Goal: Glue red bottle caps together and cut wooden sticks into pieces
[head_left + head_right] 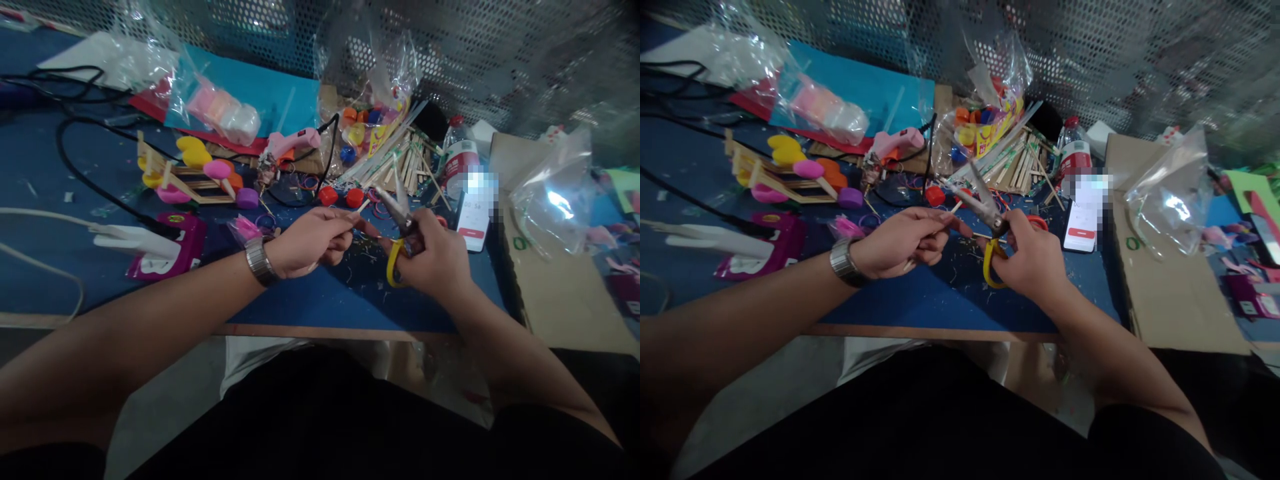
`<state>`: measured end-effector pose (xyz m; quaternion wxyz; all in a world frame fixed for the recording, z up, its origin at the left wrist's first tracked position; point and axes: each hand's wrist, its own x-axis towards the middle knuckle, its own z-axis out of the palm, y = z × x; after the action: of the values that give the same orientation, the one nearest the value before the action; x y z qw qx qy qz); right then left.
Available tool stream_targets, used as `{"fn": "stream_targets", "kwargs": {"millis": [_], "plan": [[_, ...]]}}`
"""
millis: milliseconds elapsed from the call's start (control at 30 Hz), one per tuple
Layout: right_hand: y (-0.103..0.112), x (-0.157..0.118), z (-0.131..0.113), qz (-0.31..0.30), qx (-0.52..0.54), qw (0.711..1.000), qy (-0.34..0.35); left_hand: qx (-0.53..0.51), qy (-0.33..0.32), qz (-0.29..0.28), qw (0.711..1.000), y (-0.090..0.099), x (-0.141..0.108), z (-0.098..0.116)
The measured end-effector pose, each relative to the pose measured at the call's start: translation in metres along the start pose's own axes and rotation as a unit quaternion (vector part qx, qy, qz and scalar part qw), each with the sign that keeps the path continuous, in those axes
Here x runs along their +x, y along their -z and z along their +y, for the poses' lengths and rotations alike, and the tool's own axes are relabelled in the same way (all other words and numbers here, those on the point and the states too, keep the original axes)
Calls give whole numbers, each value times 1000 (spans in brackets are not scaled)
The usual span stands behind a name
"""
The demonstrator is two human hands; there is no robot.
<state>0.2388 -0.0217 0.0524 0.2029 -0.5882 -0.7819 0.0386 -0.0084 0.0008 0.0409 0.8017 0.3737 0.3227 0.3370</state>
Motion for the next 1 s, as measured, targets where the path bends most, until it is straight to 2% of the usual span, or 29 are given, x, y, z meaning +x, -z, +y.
{"fn": "stream_targets", "kwargs": {"millis": [100, 233, 300, 367, 433, 533, 667, 733, 800, 867, 1000], "plan": [[1, 2, 4, -80, 163, 983, 2, 29, -40, 3, 999, 1, 0, 0], [-5, -2, 14, -156, 413, 897, 34, 95, -112, -12, 989, 1, -4, 0], [-6, -7, 16, -189, 463, 865, 49, 115, -143, -17, 983, 1, -6, -2], [-6, -11, 16, -223, 473, 851, 57, 146, -183, -24, 972, 2, -8, -3], [-6, -15, 13, -236, 470, 849, 53, 197, -233, -25, 952, 2, -10, -4], [-6, -17, 10, -212, 460, 861, 51, 270, -292, -13, 918, 3, -14, -3], [-6, -11, 11, -161, 386, 905, 72, 343, -337, 0, 877, 3, -16, -2], [-4, -7, 11, -150, 327, 931, 61, 359, -354, 6, 863, 4, -16, -3], [-3, -5, 10, -152, 295, 943, 36, 367, -365, 9, 856, 4, -16, -3], [-3, -5, 9, -162, 317, 934, 19, 374, -367, 12, 851, 4, -16, -3], [-5, -10, 10, -178, 435, 881, 48, 368, -370, 18, 853, 4, -17, -4]]}}
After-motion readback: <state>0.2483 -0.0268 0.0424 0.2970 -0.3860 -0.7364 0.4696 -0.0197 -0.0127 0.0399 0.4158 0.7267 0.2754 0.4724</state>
